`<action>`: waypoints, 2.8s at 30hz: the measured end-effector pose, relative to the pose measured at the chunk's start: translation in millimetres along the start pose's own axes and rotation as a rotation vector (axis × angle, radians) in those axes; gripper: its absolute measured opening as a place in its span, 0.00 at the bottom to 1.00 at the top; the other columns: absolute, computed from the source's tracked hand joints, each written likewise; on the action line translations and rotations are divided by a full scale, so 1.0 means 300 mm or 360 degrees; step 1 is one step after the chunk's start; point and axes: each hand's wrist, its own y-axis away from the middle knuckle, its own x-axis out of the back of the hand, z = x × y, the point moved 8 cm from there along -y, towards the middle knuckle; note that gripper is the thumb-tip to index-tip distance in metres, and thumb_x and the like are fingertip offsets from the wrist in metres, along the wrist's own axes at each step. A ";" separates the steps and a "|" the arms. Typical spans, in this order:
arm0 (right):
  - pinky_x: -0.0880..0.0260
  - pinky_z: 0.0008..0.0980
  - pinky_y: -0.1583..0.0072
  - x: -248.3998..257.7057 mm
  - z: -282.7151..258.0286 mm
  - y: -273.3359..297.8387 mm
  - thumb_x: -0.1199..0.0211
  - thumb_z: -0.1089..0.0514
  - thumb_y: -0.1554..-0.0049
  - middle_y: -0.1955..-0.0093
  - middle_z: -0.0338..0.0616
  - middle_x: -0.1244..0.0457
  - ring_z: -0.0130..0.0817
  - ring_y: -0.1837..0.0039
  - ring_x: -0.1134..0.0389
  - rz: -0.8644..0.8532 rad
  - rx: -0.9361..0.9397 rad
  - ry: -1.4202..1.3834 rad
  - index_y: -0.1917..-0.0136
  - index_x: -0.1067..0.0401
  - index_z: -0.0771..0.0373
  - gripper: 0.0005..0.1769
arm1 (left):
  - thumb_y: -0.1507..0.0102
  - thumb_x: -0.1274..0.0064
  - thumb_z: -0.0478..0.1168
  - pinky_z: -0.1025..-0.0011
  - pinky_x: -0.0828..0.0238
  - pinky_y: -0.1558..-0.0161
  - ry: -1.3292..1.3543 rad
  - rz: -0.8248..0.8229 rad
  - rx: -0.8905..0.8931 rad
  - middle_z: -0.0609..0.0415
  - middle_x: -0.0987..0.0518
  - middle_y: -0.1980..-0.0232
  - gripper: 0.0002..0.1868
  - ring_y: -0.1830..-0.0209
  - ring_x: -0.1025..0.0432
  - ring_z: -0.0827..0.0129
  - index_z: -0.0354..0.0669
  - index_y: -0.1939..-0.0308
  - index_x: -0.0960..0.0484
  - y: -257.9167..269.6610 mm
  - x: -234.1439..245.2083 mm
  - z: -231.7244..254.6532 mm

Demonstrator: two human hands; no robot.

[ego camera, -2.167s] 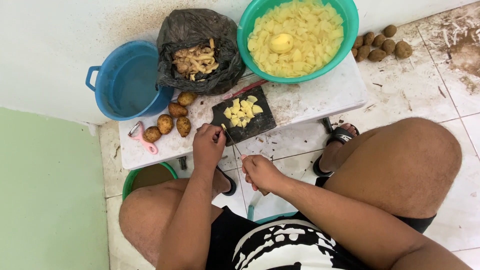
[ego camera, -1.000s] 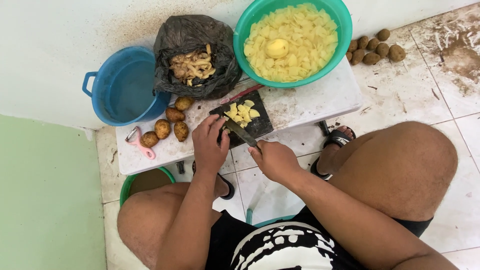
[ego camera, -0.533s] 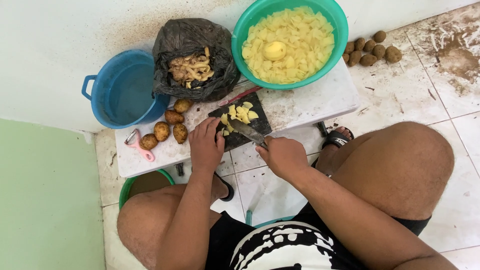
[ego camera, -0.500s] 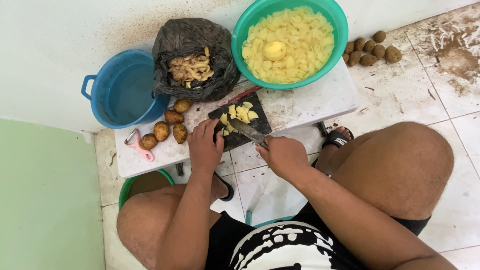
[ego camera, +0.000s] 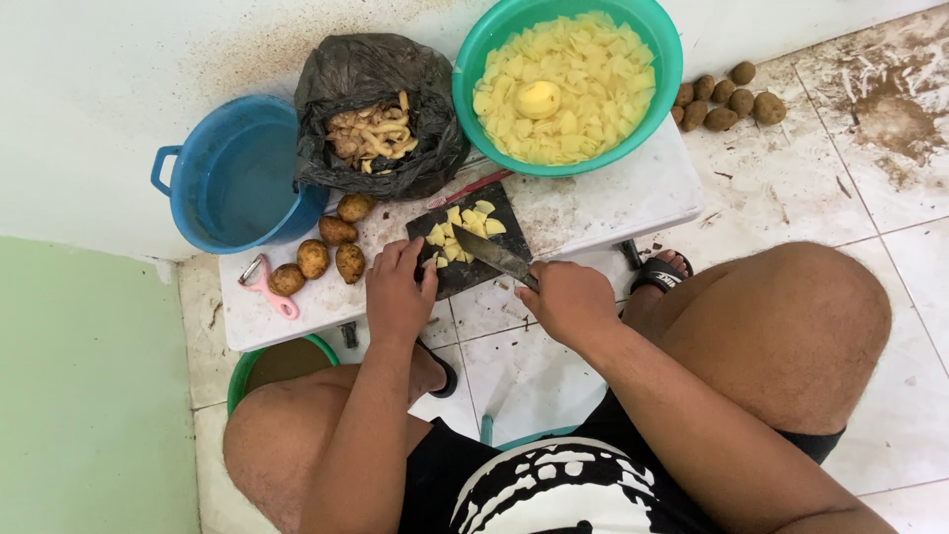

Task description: Slicing peeled potatoes on a cutting board and placing them into a bowl of water.

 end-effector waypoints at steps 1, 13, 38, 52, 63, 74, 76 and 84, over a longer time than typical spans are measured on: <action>0.24 0.48 0.52 0.017 -0.020 0.014 0.41 0.48 0.38 0.55 0.58 0.28 0.54 0.53 0.24 0.0002 -0.0003 0.0007 0.35 0.25 0.67 0.25 | 0.31 0.46 0.43 0.55 0.30 0.46 0.0007 0.0003 0.0000 0.52 0.26 0.41 0.21 0.42 0.27 0.59 0.47 0.34 0.21 0.008 -0.014 -0.015; 0.27 0.45 0.58 0.021 -0.010 -0.021 0.42 0.44 0.37 0.60 0.59 0.29 0.56 0.57 0.26 0.0051 -0.0020 -0.0583 0.40 0.22 0.67 0.26 | 0.32 0.45 0.37 0.59 0.20 0.51 0.0498 -0.0230 0.0158 0.51 0.18 0.52 0.11 0.51 0.20 0.55 0.45 0.47 0.14 -0.196 0.045 0.074; 0.36 0.35 0.59 -0.034 -0.018 -0.031 0.39 0.47 0.37 0.70 0.40 0.38 0.34 0.66 0.40 -0.0006 -0.0015 -0.1020 0.62 0.27 0.63 0.19 | 0.43 0.34 0.45 0.49 0.39 0.39 -0.0844 -0.0662 -0.0493 0.47 0.23 0.42 0.30 0.48 0.25 0.50 0.48 0.38 0.23 -0.941 -0.237 0.337; 0.34 0.36 0.58 -0.053 -0.043 -0.036 0.41 0.47 0.37 0.68 0.41 0.35 0.34 0.65 0.39 -0.0100 -0.0011 -0.0983 0.60 0.26 0.63 0.19 | 0.33 0.49 0.37 0.54 0.37 0.29 -0.0543 -0.0947 -0.0248 0.55 0.26 0.36 0.15 0.38 0.33 0.43 0.58 0.48 0.11 -0.921 -0.175 0.346; 0.42 0.31 0.72 -0.065 -0.060 -0.005 0.46 0.50 0.34 0.71 0.38 0.39 0.30 0.71 0.38 -0.0390 -0.0233 -0.1418 0.59 0.26 0.62 0.18 | 0.37 0.37 0.40 0.62 0.27 0.46 0.0458 -0.0230 -0.0308 0.49 0.17 0.45 0.21 0.48 0.23 0.57 0.41 0.41 0.18 -0.878 0.067 0.370; 0.29 0.32 0.65 -0.174 -0.083 -0.022 0.59 0.58 0.35 0.69 0.47 0.34 0.33 0.70 0.32 -0.0322 0.0254 -0.1343 0.55 0.25 0.68 0.21 | 0.30 0.40 0.39 0.58 0.27 0.59 0.0894 -0.0263 -0.0223 0.40 0.20 0.51 0.22 0.59 0.24 0.54 0.36 0.34 0.24 -0.580 0.239 0.327; 0.28 0.33 0.65 -0.166 -0.092 -0.017 0.59 0.58 0.35 0.69 0.47 0.34 0.34 0.70 0.31 -0.0322 0.0272 -0.1327 0.55 0.25 0.68 0.21 | 0.34 0.37 0.37 0.61 0.28 0.59 0.0978 -0.0277 -0.0020 0.42 0.19 0.51 0.25 0.62 0.25 0.59 0.37 0.34 0.24 -0.471 0.248 0.259; 0.30 0.32 0.65 -0.187 -0.140 0.010 0.58 0.58 0.36 0.72 0.45 0.35 0.35 0.71 0.34 -0.0436 0.0142 -0.1236 0.57 0.24 0.67 0.21 | 0.34 0.40 0.36 0.61 0.23 0.62 0.0661 0.0019 0.0237 0.38 0.18 0.58 0.17 0.59 0.22 0.47 0.42 0.40 0.16 -0.048 0.157 -0.066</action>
